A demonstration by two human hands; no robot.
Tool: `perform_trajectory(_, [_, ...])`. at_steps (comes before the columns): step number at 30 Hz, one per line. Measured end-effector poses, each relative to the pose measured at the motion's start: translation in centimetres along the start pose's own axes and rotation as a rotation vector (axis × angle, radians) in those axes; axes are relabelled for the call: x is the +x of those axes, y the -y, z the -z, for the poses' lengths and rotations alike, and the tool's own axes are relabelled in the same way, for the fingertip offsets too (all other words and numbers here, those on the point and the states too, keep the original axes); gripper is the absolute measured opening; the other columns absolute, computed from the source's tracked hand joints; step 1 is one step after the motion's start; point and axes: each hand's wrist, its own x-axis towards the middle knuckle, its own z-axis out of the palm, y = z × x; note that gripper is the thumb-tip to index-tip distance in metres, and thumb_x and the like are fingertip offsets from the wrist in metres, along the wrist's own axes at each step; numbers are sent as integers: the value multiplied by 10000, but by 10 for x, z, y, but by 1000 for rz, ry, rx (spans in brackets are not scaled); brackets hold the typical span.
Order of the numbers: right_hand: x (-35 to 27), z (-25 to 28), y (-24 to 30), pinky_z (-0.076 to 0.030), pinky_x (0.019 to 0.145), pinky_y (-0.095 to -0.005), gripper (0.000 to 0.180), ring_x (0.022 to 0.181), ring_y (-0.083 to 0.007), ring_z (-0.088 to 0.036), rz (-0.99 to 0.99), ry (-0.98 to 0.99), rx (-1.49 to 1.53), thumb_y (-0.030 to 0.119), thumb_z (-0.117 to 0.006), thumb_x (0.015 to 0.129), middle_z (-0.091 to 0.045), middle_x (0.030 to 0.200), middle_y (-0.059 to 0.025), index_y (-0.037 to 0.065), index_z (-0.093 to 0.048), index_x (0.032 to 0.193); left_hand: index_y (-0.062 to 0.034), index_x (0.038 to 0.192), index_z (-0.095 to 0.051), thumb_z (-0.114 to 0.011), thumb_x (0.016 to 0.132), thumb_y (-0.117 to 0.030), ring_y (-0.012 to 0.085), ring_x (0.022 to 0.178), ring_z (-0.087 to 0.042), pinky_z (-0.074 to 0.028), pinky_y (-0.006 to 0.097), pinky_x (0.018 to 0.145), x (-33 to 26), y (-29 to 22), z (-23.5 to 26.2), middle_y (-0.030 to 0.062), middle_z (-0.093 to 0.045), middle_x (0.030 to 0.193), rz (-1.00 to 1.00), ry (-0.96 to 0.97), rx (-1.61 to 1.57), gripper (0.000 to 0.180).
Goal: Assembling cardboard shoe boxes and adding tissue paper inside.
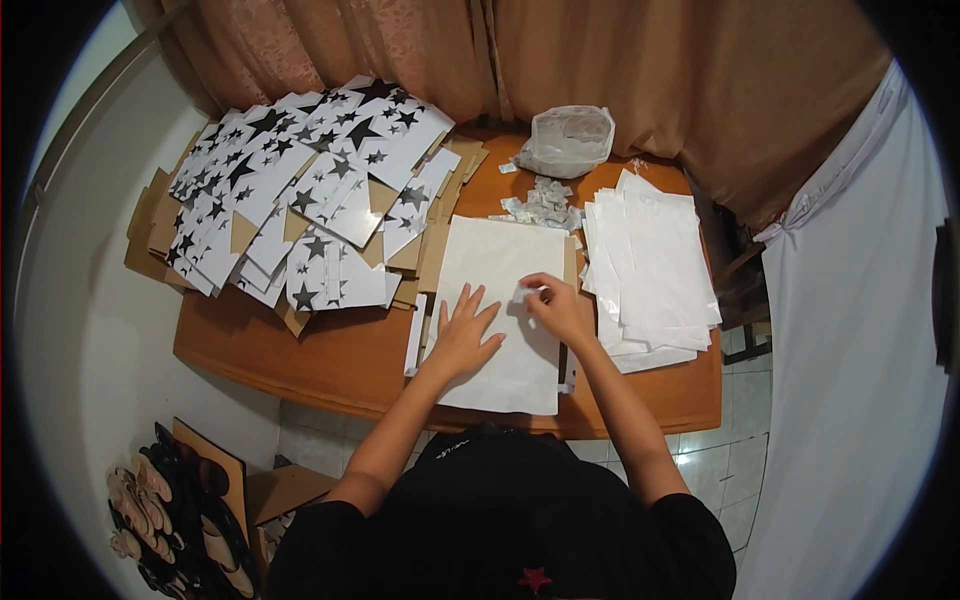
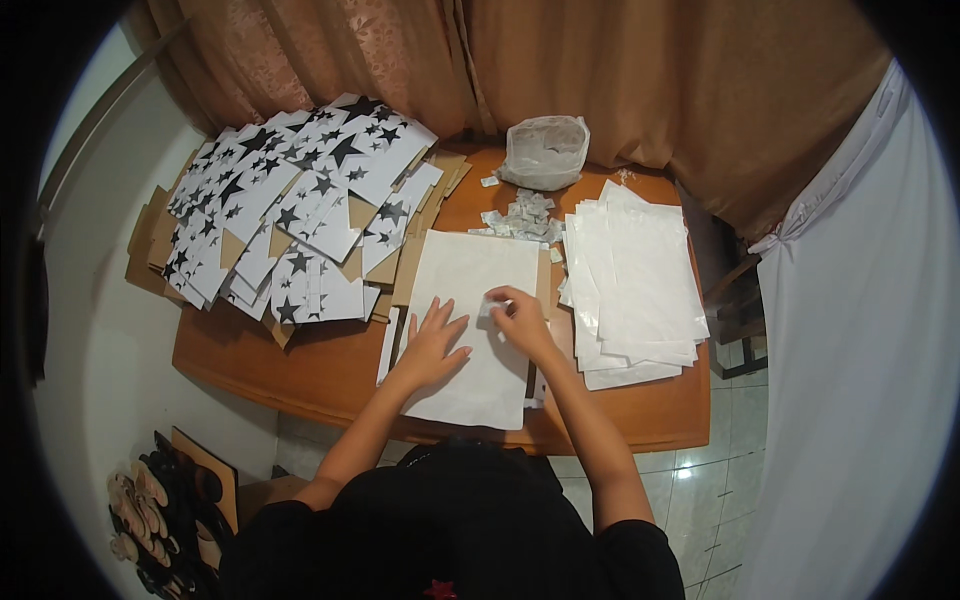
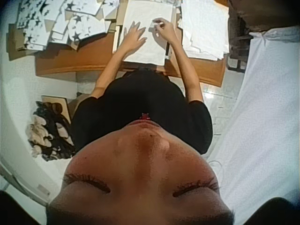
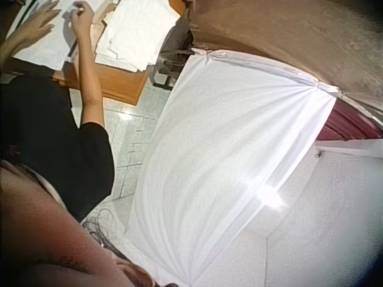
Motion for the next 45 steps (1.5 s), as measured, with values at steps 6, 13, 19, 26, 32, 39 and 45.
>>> perform_trajectory(6, [-19,-28,2,-466,744,-369,189,834,-281,-586,409,29,-658,28,-557,748,-620,917,-127,23,-629,922,-40,1305,-406,-512,785,-524,354,1356,-12,-6,593,1026,-30,-2,2,224,-165,1436,198,194,140,718])
perform_trajectory(13, [-19,-34,-23,-441,820,-394,257,947,-334,-556,116,352,-576,137,-541,793,-614,956,-173,20,-610,1011,-117,1279,-462,-562,642,-700,355,1325,-182,-36,592,1037,-40,-3,9,206,-297,1389,73,580,86,869])
perform_trajectory(19, [-18,-39,-34,-419,892,-398,417,1029,-357,-533,-34,533,-736,255,-545,812,-570,1103,-204,15,-533,1153,-142,1153,-585,-613,626,-644,289,1076,-533,-304,483,991,-32,11,-8,147,-589,1119,115,664,41,729])
perform_trajectory(26, [-14,-37,-40,-416,898,-404,479,1032,-364,-531,-180,579,-900,299,-549,816,-546,1132,-234,-13,-502,1177,-101,1095,-623,-526,709,-676,318,1020,-559,-421,357,878,-9,19,-8,171,-595,1103,115,768,-105,700])
perform_trajectory(32, [-7,-30,-11,-434,846,-412,512,965,-372,-563,-265,711,-963,334,-561,800,-565,1087,-239,-11,-496,1172,-77,1118,-610,-472,735,-707,295,1081,-517,-380,341,928,14,38,-13,169,-561,1170,134,975,-78,750])
perform_trajectory(39, [-5,-20,24,-339,876,-425,546,1067,-297,-438,383,-355,-856,194,-723,627,-533,1063,-127,91,-515,1121,-188,1228,-528,-491,745,-662,380,1277,-274,-279,444,1015,25,61,-43,188,-317,1382,-29,815,-149,678])
perform_trajectory(45, [19,0,-6,-335,842,-445,361,868,-255,-512,283,-386,-804,89,-695,625,-542,904,-87,100,-564,961,-339,1292,-433,-555,712,-628,414,1327,-125,-199,572,1020,37,73,-68,146,-98,1473,-24,789,113,660])
